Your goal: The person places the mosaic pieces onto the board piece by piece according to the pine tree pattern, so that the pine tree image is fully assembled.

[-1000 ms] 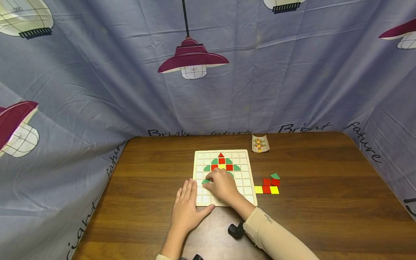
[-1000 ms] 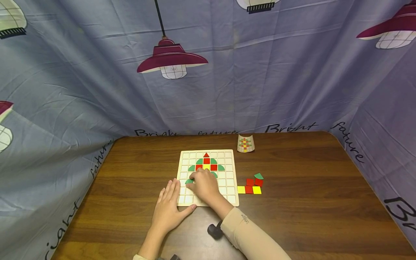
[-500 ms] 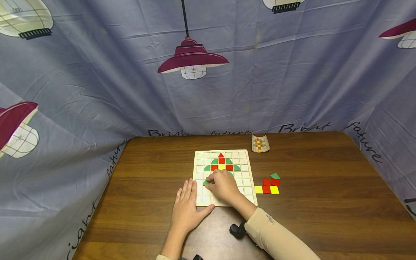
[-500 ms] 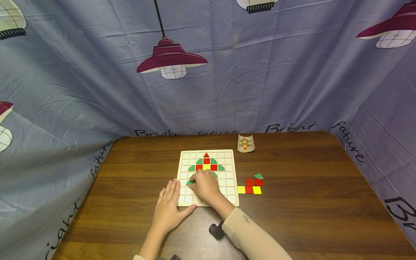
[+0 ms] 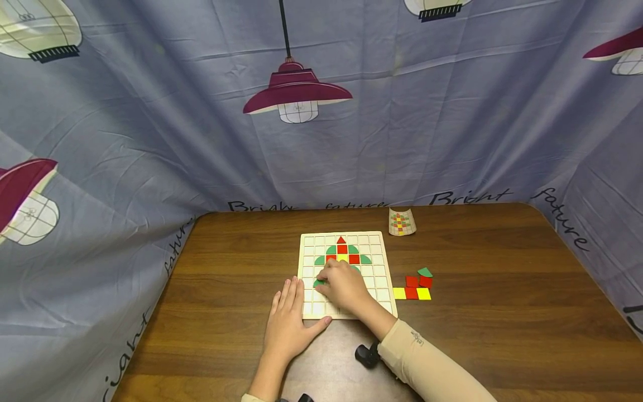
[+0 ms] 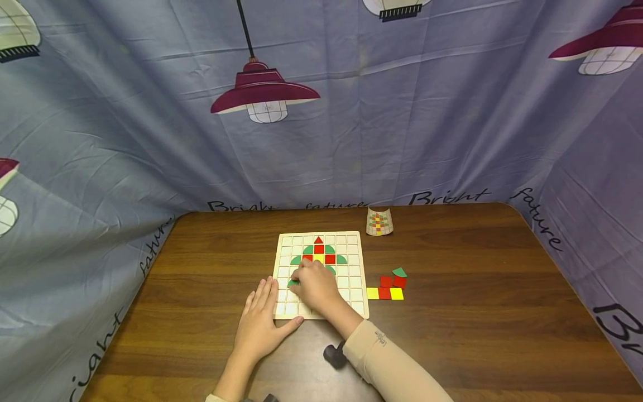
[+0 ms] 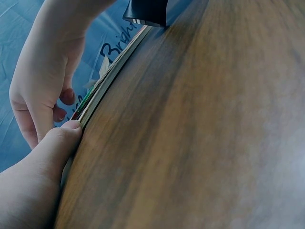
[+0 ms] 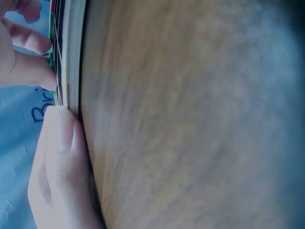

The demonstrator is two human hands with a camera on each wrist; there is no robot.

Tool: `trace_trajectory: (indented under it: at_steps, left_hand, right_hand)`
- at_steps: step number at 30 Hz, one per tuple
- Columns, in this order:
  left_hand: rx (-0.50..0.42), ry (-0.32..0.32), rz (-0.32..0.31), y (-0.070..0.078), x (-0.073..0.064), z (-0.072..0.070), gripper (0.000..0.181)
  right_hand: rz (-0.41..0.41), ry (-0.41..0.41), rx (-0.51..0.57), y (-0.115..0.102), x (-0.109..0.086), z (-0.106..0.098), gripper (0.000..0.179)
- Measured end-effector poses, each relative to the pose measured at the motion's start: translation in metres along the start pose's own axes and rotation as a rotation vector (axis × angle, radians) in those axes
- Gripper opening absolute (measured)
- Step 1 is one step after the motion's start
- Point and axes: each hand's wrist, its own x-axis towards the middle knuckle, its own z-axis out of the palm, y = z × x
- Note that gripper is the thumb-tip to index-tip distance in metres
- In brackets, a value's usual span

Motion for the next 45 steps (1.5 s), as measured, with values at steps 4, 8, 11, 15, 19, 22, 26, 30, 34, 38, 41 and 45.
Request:
trace_trajectory:
  at_steps: [4, 8, 11, 15, 19, 22, 26, 30, 34, 38, 41, 45]
  left_hand:
    - [-0.002, -0.002, -0.001, 0.0, 0.0, 0.0, 0.107]
    - [-0.002, -0.001, 0.001, 0.0, 0.0, 0.001, 0.107]
    - [0.001, 0.001, 0.003, -0.001, 0.0, 0.001, 0.107]
    - [0.01, 0.007, 0.004, -0.002, 0.0, 0.002, 0.108]
    - [0.01, 0.003, 0.0, -0.002, 0.0, 0.003, 0.108]
    - [0.007, -0.002, -0.003, -0.002, 0.0, 0.003, 0.108]
    - [0.009, 0.001, 0.001, -0.002, 0.0, 0.003, 0.108]
    - [0.009, 0.003, 0.005, -0.002, 0.0, 0.002, 0.108]
    - [0.01, 0.001, 0.003, -0.002, 0.0, 0.002, 0.108]
    - [0.015, 0.002, 0.004, -0.002, 0.0, 0.003, 0.108]
    - [0.015, 0.003, 0.006, -0.002, 0.0, 0.003, 0.108]
    - [0.014, 0.001, 0.006, -0.001, 0.0, 0.003, 0.108]
  right_hand:
    - [-0.015, -0.02, -0.032, -0.001, 0.0, -0.001, 0.017]
    - [-0.029, -0.046, -0.079, -0.001, 0.0, -0.003, 0.016]
    - [-0.033, -0.057, -0.09, -0.002, 0.001, -0.004, 0.017]
    - [-0.033, -0.057, -0.076, -0.003, 0.001, -0.004, 0.016]
    - [-0.039, -0.053, -0.085, -0.003, 0.002, -0.004, 0.014]
    - [-0.035, -0.05, -0.086, -0.004, 0.002, -0.003, 0.015]
    - [-0.015, -0.043, -0.074, -0.003, 0.003, -0.003, 0.016]
    - [-0.006, -0.039, -0.05, -0.002, 0.002, -0.003, 0.017]
    - [-0.007, -0.042, -0.014, 0.0, 0.002, -0.003, 0.019]
    - [0.002, -0.055, 0.019, 0.003, 0.002, -0.004, 0.03]
    - [0.022, -0.056, 0.041, 0.006, 0.003, -0.009, 0.043]
    - [0.071, -0.057, 0.056, 0.011, 0.001, -0.016, 0.049]
